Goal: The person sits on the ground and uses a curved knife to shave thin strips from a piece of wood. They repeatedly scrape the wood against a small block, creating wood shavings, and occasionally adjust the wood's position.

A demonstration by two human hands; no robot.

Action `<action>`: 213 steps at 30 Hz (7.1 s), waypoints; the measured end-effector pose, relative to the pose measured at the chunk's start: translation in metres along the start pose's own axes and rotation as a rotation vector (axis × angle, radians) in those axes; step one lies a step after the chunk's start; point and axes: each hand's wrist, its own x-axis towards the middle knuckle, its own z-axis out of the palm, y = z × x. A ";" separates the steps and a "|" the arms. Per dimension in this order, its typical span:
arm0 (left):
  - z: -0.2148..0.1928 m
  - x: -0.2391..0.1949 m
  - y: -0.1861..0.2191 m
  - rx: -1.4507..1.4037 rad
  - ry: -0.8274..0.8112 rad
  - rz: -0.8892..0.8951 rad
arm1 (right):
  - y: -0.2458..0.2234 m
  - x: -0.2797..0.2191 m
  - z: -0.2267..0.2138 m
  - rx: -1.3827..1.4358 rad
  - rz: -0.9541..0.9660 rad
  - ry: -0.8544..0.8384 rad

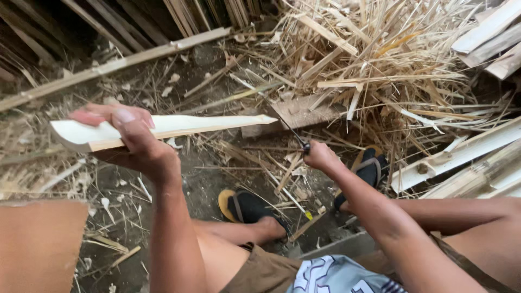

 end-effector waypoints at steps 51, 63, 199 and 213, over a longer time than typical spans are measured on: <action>-0.008 0.011 0.015 0.290 -0.209 -0.021 | -0.008 0.003 0.013 0.185 -0.248 0.209; 0.009 0.031 0.033 0.122 -0.376 -0.247 | 0.085 0.020 0.047 0.684 0.097 0.149; -0.242 -0.128 -0.129 -0.030 0.730 -0.871 | 0.075 0.029 0.059 0.615 -0.027 0.187; -0.017 -0.271 -0.195 1.130 -0.719 -0.479 | 0.038 -0.007 0.041 0.682 0.092 0.171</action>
